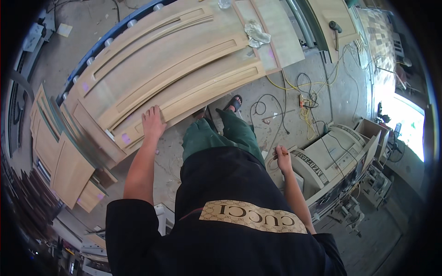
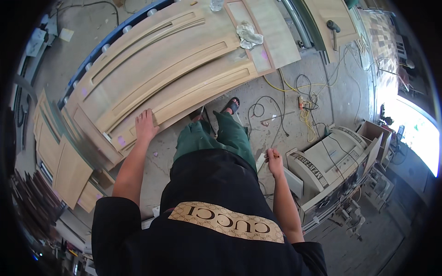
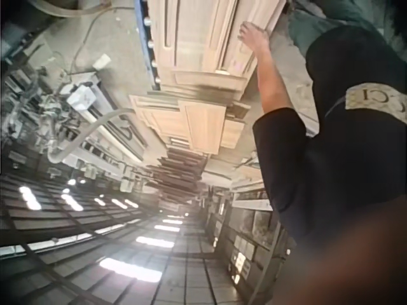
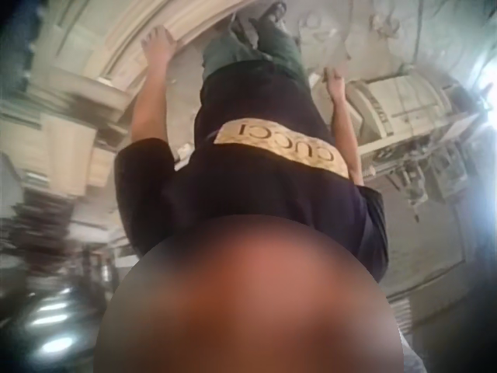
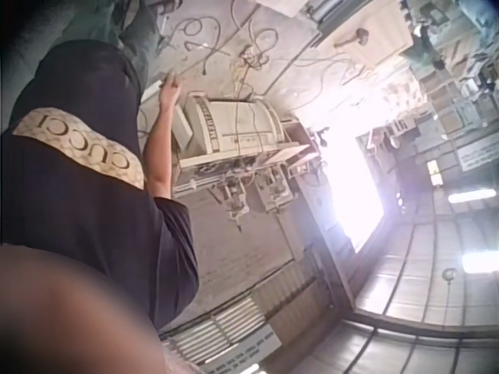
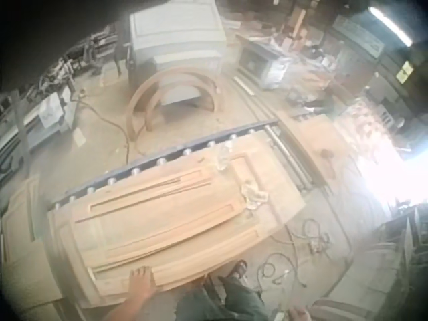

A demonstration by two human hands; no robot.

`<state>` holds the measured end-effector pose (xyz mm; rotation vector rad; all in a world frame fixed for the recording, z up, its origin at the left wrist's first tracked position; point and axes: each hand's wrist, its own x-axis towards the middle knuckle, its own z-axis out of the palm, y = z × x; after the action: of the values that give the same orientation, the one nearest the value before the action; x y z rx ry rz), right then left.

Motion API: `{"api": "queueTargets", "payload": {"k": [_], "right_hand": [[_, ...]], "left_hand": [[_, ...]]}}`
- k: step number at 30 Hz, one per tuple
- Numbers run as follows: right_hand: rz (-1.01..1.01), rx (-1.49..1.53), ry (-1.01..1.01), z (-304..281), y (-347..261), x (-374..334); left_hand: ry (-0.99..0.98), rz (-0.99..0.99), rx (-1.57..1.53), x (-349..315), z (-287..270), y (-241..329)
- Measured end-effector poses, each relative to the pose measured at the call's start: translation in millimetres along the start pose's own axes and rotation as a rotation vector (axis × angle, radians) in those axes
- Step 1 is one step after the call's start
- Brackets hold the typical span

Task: Measuring and marking wooden planks on a workbench using a pencil and measuring tool.

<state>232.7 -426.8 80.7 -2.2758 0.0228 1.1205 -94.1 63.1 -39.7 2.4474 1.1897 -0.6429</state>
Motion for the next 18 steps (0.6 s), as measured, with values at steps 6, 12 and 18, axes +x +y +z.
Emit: {"api": "queueTargets", "payload": {"k": [6,12,18], "right_hand": [[0.057,0.139,0.093,4,33,-21],[0.125,0.208,0.110,20,50,-40],[0.178,0.263,0.129,31,64,-41]], "left_hand": [[0.031,0.038,-0.013,5,5,-5],[0.046,0.073,-0.051,3,-16,-13],[0.053,0.058,-0.025,1,-62,-34]]}}
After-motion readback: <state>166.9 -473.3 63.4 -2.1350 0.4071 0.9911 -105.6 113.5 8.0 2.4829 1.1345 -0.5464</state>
